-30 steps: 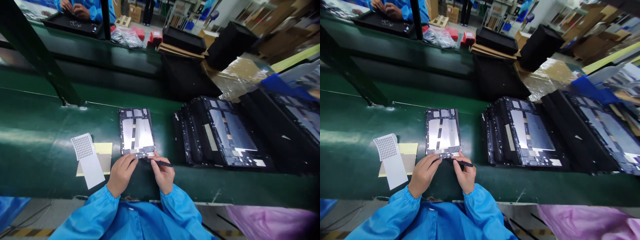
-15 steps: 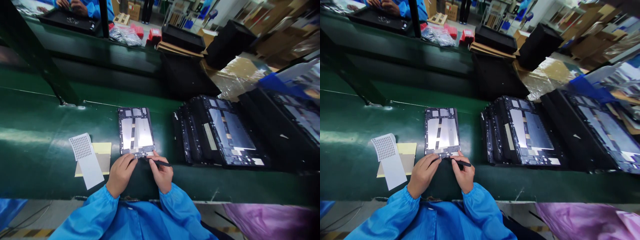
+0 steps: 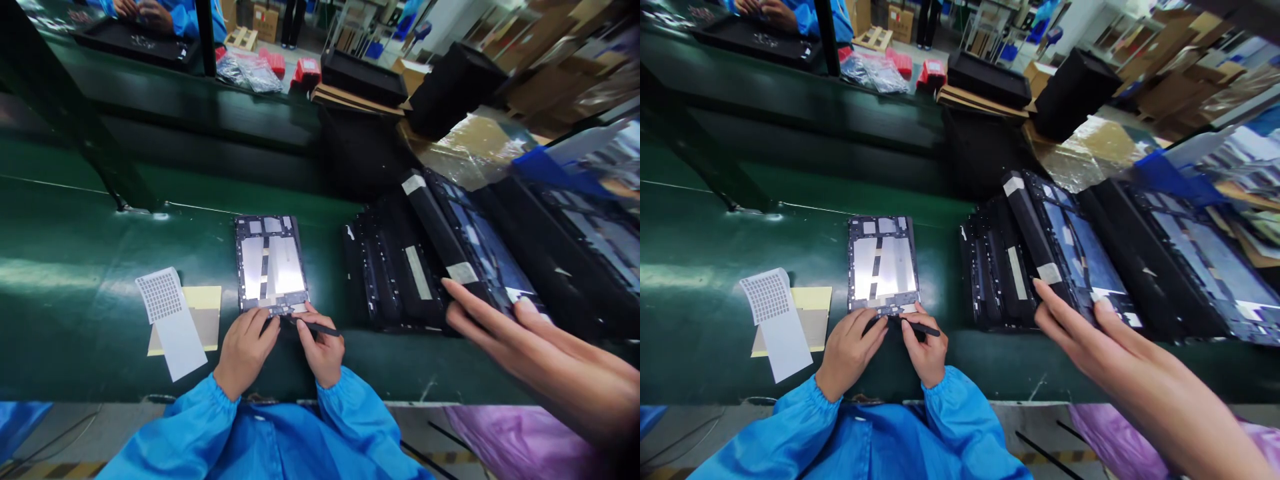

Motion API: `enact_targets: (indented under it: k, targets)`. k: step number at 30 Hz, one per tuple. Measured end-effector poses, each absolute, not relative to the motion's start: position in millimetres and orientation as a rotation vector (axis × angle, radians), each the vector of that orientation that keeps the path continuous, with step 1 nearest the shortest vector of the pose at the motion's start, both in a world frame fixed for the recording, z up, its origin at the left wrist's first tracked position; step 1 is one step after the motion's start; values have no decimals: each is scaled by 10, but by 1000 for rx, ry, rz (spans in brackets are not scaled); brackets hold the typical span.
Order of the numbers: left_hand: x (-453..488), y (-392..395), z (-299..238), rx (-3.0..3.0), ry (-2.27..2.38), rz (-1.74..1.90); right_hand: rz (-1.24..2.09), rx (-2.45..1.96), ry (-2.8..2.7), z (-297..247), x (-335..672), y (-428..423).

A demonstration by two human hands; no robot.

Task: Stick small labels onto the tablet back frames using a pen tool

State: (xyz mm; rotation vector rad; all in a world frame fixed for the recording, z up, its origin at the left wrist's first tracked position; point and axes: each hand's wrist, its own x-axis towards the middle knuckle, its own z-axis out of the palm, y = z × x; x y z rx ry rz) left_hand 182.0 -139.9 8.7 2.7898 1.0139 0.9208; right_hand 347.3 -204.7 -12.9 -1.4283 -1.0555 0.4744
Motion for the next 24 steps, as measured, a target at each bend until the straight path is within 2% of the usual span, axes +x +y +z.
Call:
enact_targets:
  k: [6, 21, 24]
  targets:
    - [1850, -1425, 98, 2761, 1049, 876, 460, -1414, -1059, -120, 3457, -2056]
    - [1802, -1476, 105, 2707, 1029, 963, 135, -1384, -1134, -63, 3589, -2056]
    - [1730, -1602, 185, 2625, 1066, 1001, 146, -1534, -1210, -32, 3804, -2120]
